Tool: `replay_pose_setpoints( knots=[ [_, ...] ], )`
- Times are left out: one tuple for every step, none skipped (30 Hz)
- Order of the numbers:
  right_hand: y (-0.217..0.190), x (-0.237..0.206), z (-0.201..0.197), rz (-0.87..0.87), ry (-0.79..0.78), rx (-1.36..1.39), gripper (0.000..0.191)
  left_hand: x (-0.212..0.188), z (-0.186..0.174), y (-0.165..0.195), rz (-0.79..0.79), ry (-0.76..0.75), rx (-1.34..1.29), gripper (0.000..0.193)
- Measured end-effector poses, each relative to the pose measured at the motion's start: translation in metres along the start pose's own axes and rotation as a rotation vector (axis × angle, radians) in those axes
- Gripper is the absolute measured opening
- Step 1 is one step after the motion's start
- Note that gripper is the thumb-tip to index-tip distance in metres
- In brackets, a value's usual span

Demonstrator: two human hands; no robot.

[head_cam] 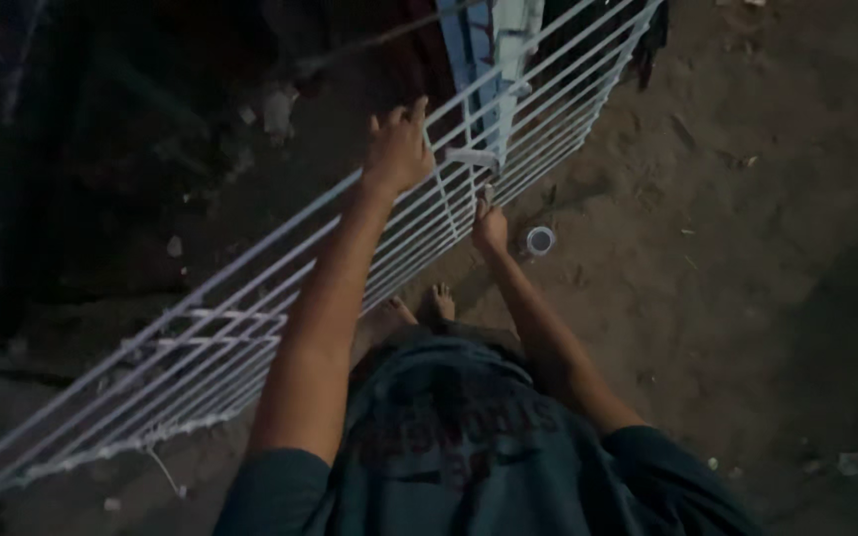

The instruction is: The person paints a white metal gate using a paintbrush, applying white paint to the horizontal and vertical bars. The person repeatedly dips the brush into a small container and continues painting along the length of the gate.

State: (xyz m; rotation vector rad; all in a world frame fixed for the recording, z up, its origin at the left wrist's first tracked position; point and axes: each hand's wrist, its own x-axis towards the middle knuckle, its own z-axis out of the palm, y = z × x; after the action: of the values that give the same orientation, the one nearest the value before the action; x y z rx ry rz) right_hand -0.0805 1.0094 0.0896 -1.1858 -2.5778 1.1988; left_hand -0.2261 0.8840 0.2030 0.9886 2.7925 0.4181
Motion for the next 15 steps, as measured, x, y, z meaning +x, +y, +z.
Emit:
replay_pose_setpoints(
  knots=[
    [0.005,0.008,0.002,0.049,0.018,-0.029,0.061,0.002,0.006,-0.002,0.014,-0.004,-0.013,0.07],
    [0.007,0.016,0.003,0.044,-0.01,0.025,0.059,0.006,0.01,-0.005,-0.005,-0.066,-0.021,0.072],
    [0.012,0.021,0.005,0.034,-0.031,0.082,0.058,0.01,0.014,-0.008,-0.019,-0.122,-0.025,0.075],
    [0.018,0.029,0.006,0.018,-0.037,0.145,0.058,0.011,0.02,-0.009,-0.036,-0.078,-0.068,0.074],
    [0.026,0.031,0.009,-0.518,0.159,-0.44,0.055,0.018,0.023,-0.01,-0.033,-0.029,-0.103,0.072],
    [0.03,0.035,0.009,-0.386,0.138,-0.191,0.041,0.024,0.026,-0.009,-0.033,-0.09,-0.044,0.076],
    [0.035,0.035,0.011,-0.419,0.133,-0.265,0.052,0.027,0.03,-0.009,-0.048,-0.153,0.015,0.079],
    [0.038,0.036,0.013,-0.219,0.095,-0.099,0.05,0.032,0.034,-0.007,-0.063,-0.168,0.036,0.081],
    [0.042,0.037,0.015,-0.02,0.043,0.074,0.057,0.034,0.039,-0.006,-0.089,-0.193,0.057,0.084],
    [0.044,0.038,0.019,0.069,0.028,0.065,0.06,0.035,0.042,-0.007,-0.073,-0.183,0.07,0.083],
    [0.047,0.04,0.023,0.155,0.007,0.053,0.064,0.038,0.046,-0.006,-0.062,-0.173,0.079,0.082],
    [0.049,0.042,0.027,0.236,-0.019,0.038,0.069,0.039,0.05,-0.007,-0.057,-0.161,0.087,0.081],
    [0.051,0.046,0.033,0.252,-0.001,0.04,0.068,0.041,0.053,-0.009,-0.069,-0.158,0.07,0.079],
    [0.054,0.048,0.038,0.268,0.012,0.041,0.066,0.04,0.055,-0.012,-0.084,-0.157,0.054,0.077],
    [0.058,0.052,0.042,0.285,0.022,0.043,0.065,0.04,0.057,-0.016,-0.103,-0.158,0.04,0.075]
  ],
)
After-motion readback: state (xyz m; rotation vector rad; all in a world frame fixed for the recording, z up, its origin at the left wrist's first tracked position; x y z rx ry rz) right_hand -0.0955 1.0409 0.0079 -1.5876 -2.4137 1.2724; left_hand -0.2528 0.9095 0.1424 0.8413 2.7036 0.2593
